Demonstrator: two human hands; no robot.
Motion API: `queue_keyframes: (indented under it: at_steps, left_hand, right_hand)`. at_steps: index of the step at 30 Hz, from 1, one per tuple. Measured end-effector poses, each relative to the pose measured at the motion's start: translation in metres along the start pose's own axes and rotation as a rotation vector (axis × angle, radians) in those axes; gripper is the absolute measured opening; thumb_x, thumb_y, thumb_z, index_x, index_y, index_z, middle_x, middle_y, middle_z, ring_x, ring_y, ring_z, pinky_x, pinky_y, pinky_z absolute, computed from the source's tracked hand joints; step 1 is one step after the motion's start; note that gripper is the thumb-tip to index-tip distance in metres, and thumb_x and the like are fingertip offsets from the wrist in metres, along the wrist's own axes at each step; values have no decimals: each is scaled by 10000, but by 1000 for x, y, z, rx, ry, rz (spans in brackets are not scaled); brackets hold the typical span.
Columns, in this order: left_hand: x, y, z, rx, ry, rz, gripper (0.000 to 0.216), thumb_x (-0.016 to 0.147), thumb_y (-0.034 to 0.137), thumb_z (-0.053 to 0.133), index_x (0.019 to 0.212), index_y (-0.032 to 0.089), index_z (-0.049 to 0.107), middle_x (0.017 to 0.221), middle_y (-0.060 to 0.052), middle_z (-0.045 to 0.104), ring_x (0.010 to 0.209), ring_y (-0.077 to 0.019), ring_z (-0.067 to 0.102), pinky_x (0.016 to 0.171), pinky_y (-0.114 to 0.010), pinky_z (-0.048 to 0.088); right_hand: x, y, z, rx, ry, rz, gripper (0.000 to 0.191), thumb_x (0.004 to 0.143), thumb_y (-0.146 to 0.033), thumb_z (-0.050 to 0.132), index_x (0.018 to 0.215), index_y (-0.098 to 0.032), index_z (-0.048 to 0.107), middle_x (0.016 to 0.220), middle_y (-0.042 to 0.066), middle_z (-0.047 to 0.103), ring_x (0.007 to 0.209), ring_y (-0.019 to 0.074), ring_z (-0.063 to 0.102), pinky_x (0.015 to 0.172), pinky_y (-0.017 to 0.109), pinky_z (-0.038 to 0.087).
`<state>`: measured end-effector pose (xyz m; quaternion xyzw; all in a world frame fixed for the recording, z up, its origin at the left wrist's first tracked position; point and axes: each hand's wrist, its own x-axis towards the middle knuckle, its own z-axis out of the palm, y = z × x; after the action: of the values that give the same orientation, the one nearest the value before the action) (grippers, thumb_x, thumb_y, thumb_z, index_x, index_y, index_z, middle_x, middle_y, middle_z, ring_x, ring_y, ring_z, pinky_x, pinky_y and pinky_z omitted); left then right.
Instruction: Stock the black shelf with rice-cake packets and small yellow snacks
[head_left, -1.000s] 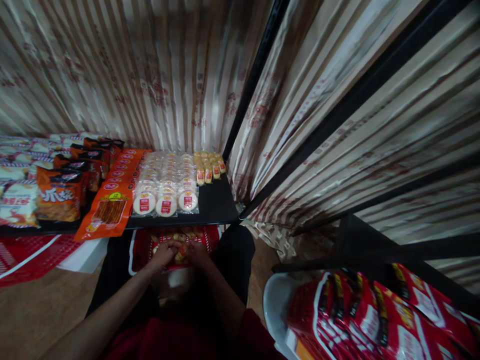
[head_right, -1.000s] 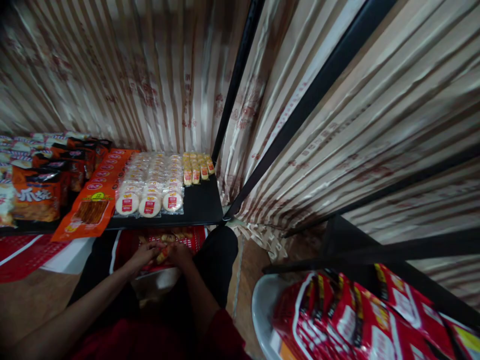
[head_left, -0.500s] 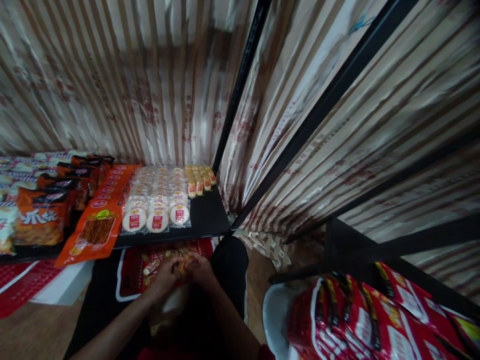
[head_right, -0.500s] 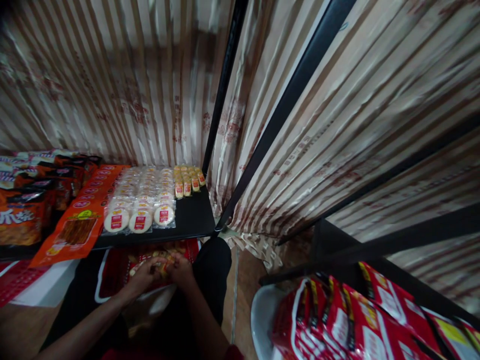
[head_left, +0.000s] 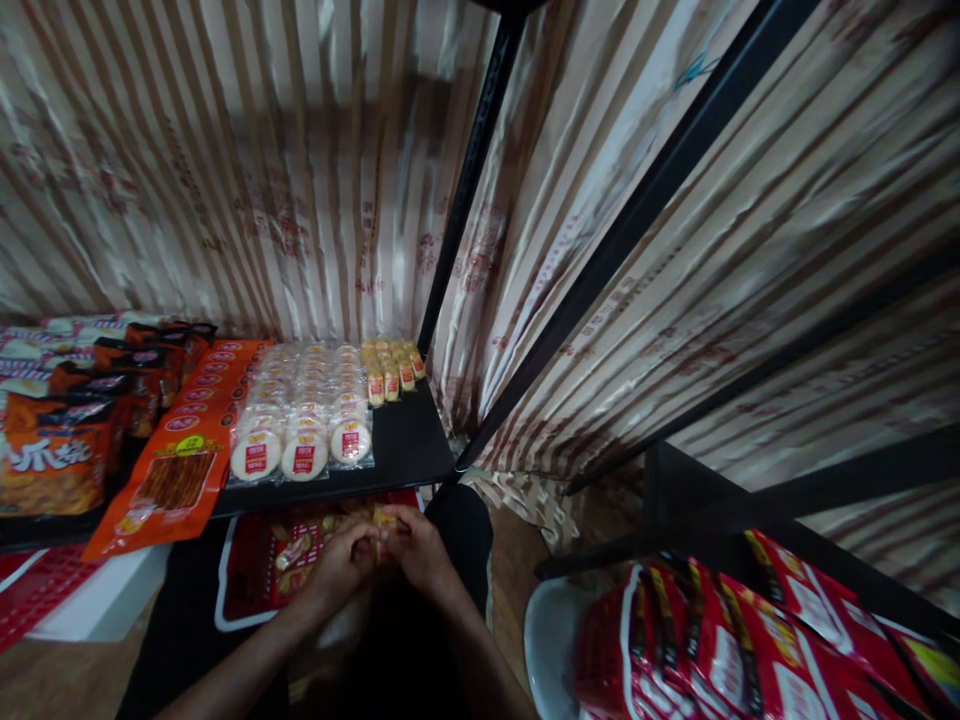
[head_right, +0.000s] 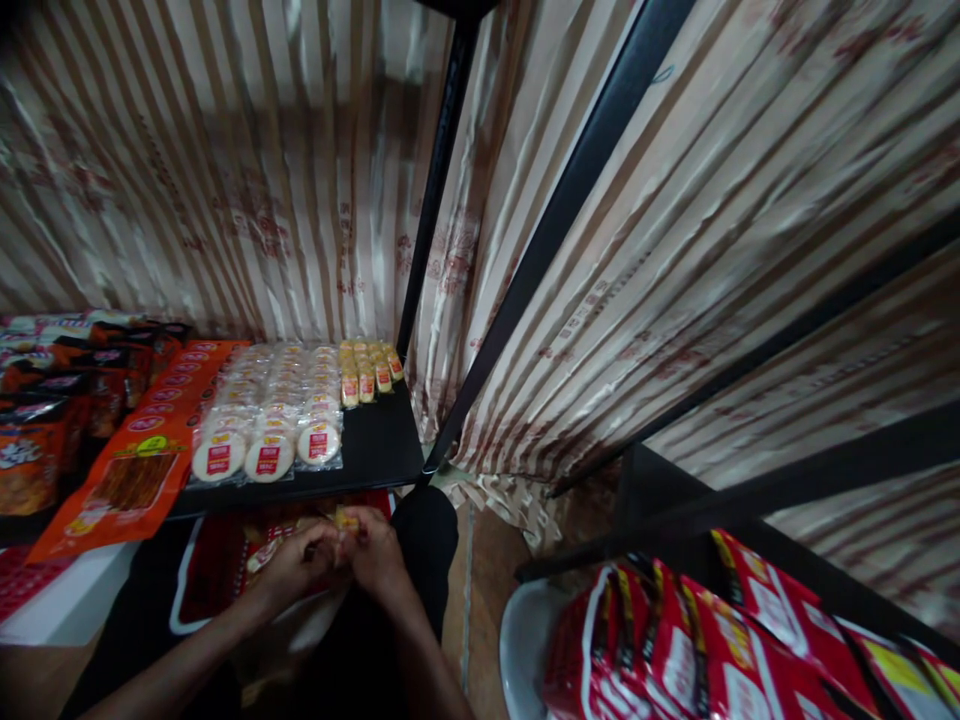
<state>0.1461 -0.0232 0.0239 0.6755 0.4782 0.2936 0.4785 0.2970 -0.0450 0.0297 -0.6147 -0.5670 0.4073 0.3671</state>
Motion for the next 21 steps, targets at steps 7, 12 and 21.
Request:
queue_keyframes:
  at_steps: [7, 12, 21]
  left_hand:
    - [23, 25, 0, 58, 81, 33, 105, 704, 188, 496, 690, 208, 598, 774, -33, 573, 730, -162, 550, 710, -274, 451]
    - [45, 31, 6, 91, 153, 79, 101, 706, 148, 500, 704, 205, 583, 785, -21, 559, 751, -155, 542, 727, -270, 435]
    - [88, 39, 17, 178, 254, 112, 89, 740, 118, 499, 757, 202, 524, 835, -25, 544, 786, -163, 558, 758, -296, 450]
  right_hand:
    - [17, -17, -12, 15, 98, -74, 284, 794, -231, 518, 1050, -212, 639, 1144, 80, 602, 1011, 186, 608, 845, 310, 529]
    - [31, -23, -20, -50, 202, -116, 326, 815, -239, 495, 1113, -208, 623, 1196, 86, 591, 1089, 194, 574, 910, 319, 502]
    - [56, -29, -24, -125, 390, -149, 404, 825, -161, 409, 1202, -158, 556, 1231, 114, 573, 1163, 196, 518, 1040, 361, 393]
